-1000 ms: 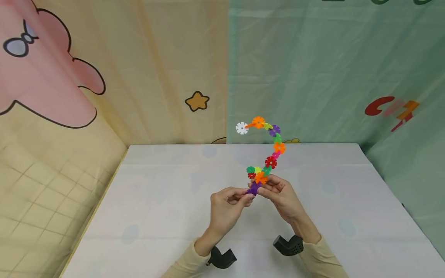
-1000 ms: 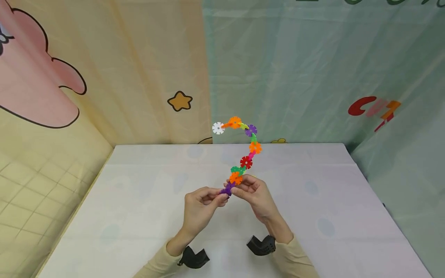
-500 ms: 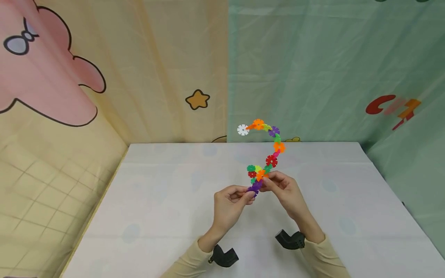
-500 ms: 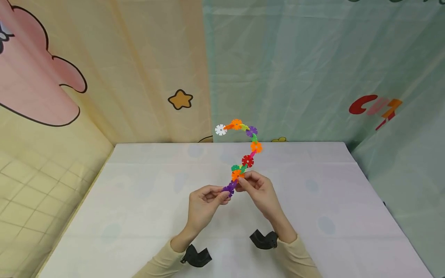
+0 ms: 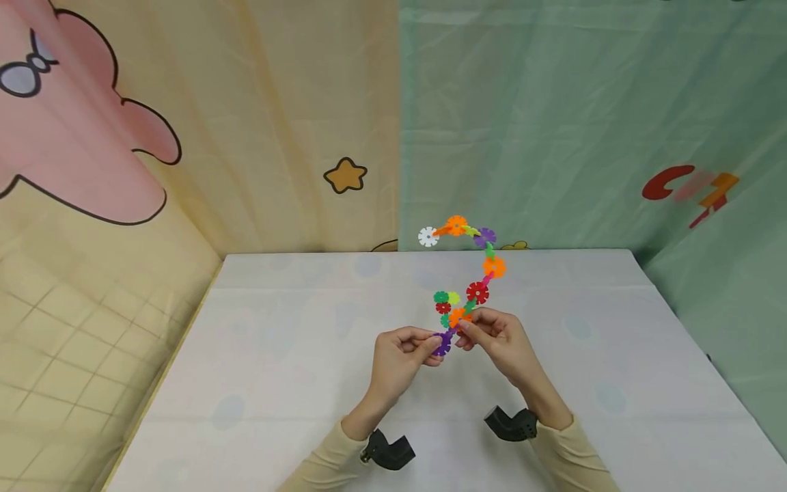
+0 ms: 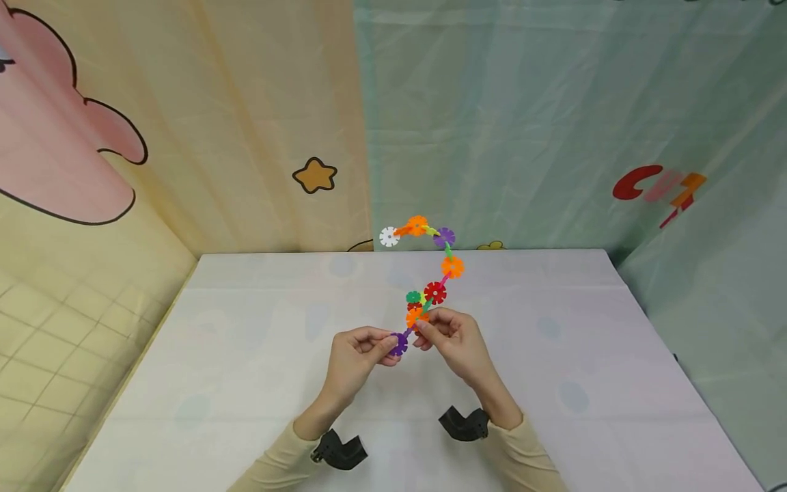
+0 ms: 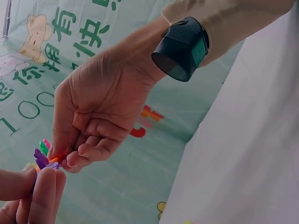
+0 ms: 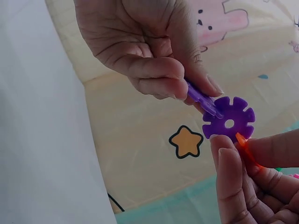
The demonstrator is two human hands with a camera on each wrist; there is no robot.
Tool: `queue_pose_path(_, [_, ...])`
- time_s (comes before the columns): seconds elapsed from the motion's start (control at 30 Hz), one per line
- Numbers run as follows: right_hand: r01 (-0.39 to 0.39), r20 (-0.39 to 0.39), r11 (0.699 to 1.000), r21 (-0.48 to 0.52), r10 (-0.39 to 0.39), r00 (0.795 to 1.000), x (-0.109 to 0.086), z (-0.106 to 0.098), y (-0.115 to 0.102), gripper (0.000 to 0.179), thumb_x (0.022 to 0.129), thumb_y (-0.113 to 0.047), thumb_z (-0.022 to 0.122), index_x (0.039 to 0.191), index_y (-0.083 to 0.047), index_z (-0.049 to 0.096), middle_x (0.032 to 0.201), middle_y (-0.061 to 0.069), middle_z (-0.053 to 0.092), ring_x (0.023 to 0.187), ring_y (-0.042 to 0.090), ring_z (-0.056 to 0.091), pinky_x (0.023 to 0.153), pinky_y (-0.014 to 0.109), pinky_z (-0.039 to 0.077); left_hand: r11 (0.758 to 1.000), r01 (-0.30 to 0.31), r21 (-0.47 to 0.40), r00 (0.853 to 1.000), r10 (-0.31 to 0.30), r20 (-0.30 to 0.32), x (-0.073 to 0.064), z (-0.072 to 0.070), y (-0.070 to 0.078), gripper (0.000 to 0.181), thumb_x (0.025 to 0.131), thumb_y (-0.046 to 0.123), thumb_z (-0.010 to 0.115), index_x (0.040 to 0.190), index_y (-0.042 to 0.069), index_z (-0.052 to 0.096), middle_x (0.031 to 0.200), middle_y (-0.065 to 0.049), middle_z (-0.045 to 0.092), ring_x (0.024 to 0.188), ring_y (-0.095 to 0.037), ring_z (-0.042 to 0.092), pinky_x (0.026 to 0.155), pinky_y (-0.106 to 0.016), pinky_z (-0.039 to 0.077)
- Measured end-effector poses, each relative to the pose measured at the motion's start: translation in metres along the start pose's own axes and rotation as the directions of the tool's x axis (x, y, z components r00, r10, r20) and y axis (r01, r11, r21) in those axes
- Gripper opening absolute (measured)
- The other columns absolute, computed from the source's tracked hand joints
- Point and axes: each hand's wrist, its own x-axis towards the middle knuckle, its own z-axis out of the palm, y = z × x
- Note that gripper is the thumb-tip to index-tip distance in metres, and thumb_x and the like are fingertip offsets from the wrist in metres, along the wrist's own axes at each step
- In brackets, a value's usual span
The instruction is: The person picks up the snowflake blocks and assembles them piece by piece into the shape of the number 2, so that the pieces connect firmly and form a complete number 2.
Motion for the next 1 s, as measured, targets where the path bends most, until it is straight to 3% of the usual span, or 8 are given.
queue_pose_path(0.13, [-0.014, 0.001, 1.000, -0.014, 0.014, 1.000, 0.001, -0.001, -0.001, 0.017, 0.093, -0.004, 0.059, 0.084, 0.009, 0.058, 0.072, 0.018, 0.064, 0.065, 0.021, 0.065, 0.064, 0.033, 0.057, 1.000, 0.010, -0.029, 1.000, -0.010, 0.009, 0.002, -0.001, -0.002, 0.017, 0.085, 0.001, 0.069, 0.092, -0.014, 0.066, 0.077, -0.021, 0.068, 0.062, -0.018, 0.068, 0.061, -0.035, 0.057])
queue_pose_path(0.4, [-0.032, 0.002, 0.999, -0.018, 0.032, 0.999, 0.001, -0.002, 0.000, 0.016, 0.095, -0.007, 0.057, 0.087, 0.007, 0.056, 0.078, 0.018, 0.064, 0.070, 0.027, 0.065, 0.069, 0.038, 0.057, 0.994, 0.104, -0.036, 0.994, -0.102, 0.035, 0.006, -0.003, -0.002, 0.020, 0.090, 0.010, 0.066, 0.096, -0.009, 0.067, 0.078, -0.016, 0.069, 0.063, -0.016, 0.067, 0.063, -0.035, 0.057])
queue_pose_path(0.67, [-0.004, 0.012, 1.000, -0.012, 0.004, 1.000, 0.001, 0.000, 0.002, 0.016, 0.095, -0.005, 0.057, 0.086, 0.009, 0.057, 0.077, 0.019, 0.064, 0.069, 0.022, 0.065, 0.068, 0.034, 0.057, 0.993, 0.113, -0.047, 0.993, -0.111, 0.032, 0.007, -0.005, -0.002, 0.022, 0.089, 0.010, 0.068, 0.094, -0.012, 0.067, 0.075, -0.016, 0.068, 0.060, -0.015, 0.067, 0.061, -0.033, 0.057])
queue_pose_path(0.87, [-0.062, 0.001, 0.998, 0.012, 0.062, 0.998, 0.003, 0.008, 0.012, 0.015, 0.093, -0.004, 0.059, 0.088, 0.010, 0.059, 0.080, 0.024, 0.064, 0.070, 0.024, 0.066, 0.069, 0.037, 0.057, 0.988, 0.151, -0.030, 0.988, -0.150, 0.039, 0.006, -0.014, -0.003, 0.023, 0.088, 0.008, 0.068, 0.094, -0.014, 0.066, 0.077, -0.018, 0.068, 0.060, -0.016, 0.067, 0.060, -0.033, 0.057])
queue_pose_path(1.0, [-0.124, 0.019, 0.992, 0.010, 0.124, 0.992, 0.006, 0.012, 0.019, 0.017, 0.093, -0.007, 0.060, 0.087, 0.009, 0.059, 0.081, 0.023, 0.064, 0.074, 0.037, 0.065, 0.071, 0.041, 0.057, 0.980, 0.196, 0.023, 0.979, -0.197, 0.060, 0.007, -0.024, -0.007, 0.023, 0.088, 0.010, 0.068, 0.095, -0.012, 0.067, 0.077, -0.016, 0.069, 0.061, -0.016, 0.067, 0.057, -0.029, 0.057])
